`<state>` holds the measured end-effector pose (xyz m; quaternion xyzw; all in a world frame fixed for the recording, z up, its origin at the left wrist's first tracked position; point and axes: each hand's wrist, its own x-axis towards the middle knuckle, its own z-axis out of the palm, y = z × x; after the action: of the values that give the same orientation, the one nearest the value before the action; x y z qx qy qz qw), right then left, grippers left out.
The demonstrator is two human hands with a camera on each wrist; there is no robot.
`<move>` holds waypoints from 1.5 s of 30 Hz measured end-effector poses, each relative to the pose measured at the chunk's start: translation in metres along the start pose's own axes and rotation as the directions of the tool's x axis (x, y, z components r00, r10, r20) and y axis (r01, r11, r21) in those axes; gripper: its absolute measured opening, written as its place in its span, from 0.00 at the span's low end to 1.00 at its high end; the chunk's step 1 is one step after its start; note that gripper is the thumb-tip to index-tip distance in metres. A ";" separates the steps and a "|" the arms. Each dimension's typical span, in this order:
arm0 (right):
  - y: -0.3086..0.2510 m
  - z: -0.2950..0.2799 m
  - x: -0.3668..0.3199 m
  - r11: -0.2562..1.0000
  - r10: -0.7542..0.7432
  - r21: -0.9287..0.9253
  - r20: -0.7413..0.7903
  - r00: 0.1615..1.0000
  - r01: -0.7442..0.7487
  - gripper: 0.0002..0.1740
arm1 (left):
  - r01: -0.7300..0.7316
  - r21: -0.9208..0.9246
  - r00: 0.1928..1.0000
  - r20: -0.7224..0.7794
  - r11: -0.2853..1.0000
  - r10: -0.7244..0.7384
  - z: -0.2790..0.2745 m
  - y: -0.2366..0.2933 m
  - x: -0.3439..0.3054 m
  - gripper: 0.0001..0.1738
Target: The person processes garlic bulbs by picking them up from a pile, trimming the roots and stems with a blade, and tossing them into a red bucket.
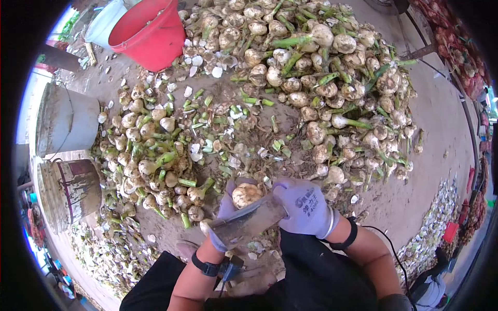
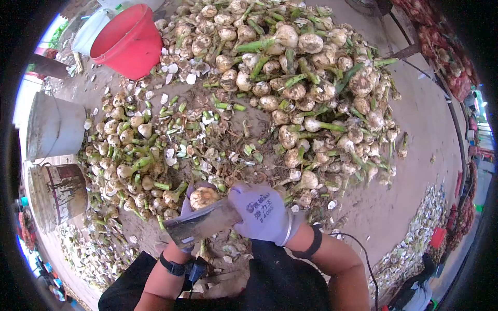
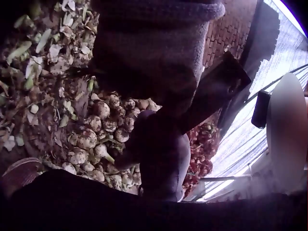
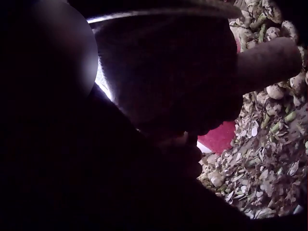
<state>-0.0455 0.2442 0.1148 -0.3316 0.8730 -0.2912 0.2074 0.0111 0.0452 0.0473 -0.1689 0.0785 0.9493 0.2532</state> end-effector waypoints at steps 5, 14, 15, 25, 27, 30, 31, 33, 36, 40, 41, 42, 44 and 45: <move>0.044 0.030 0.000 0.998 0.059 -0.022 -0.091 0.994 -0.061 0.21 | 0.053 0.178 0.998 0.033 0.983 -0.060 0.009 -0.001 -0.012 0.28; 0.014 0.030 -0.003 0.652 0.589 0.465 0.186 0.786 -0.599 0.25 | -0.122 0.871 0.701 -0.264 0.475 0.663 0.015 -0.015 0.022 0.24; 0.011 0.031 -0.004 0.536 0.528 0.576 0.341 0.777 -0.617 0.26 | -0.324 0.746 0.699 -0.226 0.582 0.678 0.027 -0.023 0.027 0.22; 0.146 0.027 -0.019 0.561 0.709 -0.084 -0.465 0.530 -0.824 0.25 | -0.579 0.382 0.684 -0.254 0.720 0.684 -0.020 0.057 -0.008 0.14; 0.160 0.035 -0.014 0.694 0.569 -0.010 -0.605 0.557 -0.720 0.18 | -0.257 0.451 0.840 -0.333 0.855 0.428 -0.010 0.017 0.013 0.20; 0.102 0.029 -0.020 0.830 0.467 0.063 -0.623 0.628 -0.555 0.16 | 0.036 0.351 0.909 -0.400 0.936 0.115 0.000 -0.026 0.040 0.21; 0.073 0.025 -0.025 0.875 0.436 0.050 -0.513 0.739 -0.481 0.15 | 0.029 0.350 0.906 -0.404 0.936 0.123 -0.003 -0.032 0.046 0.21; 0.036 0.025 -0.035 0.964 0.267 0.067 -0.212 0.940 -0.259 0.15 | 0.192 0.075 0.976 0.089 0.978 -0.198 0.005 -0.031 0.059 0.23; 0.016 0.016 -0.028 0.979 0.025 0.202 -0.022 0.999 -0.020 0.16 | 0.204 0.589 0.958 -0.284 0.782 -0.036 0.015 -0.016 0.053 0.27; 0.026 0.006 -0.024 0.959 0.183 0.252 -0.183 0.966 -0.133 0.17 | -0.163 0.628 0.979 0.008 0.761 0.203 0.019 -0.011 0.032 0.39; 0.022 -0.003 -0.017 0.973 0.183 0.172 -0.181 0.966 -0.152 0.18 | -0.140 0.641 0.985 0.011 0.755 0.173 0.036 -0.009 0.025 0.44; 0.019 -0.007 -0.012 0.972 0.186 0.176 -0.181 0.966 -0.154 0.18 | -0.114 0.654 0.990 0.010 0.748 0.142 0.044 -0.009 0.020 0.48; 0.013 -0.011 -0.006 0.987 0.142 -0.063 -0.127 0.982 -0.151 0.19 | -0.276 0.875 0.952 0.192 0.398 0.239 0.011 -0.007 0.014 0.49; 0.010 -0.013 -0.004 0.987 0.144 -0.056 -0.123 0.982 -0.152 0.19 | -0.162 0.860 0.972 0.054 0.484 0.230 0.016 -0.007 0.009 0.49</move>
<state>-0.0548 0.2581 0.1186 -0.2545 0.9151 -0.2657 0.1652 0.0029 0.0591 0.0583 -0.0436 0.5654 0.8013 0.1906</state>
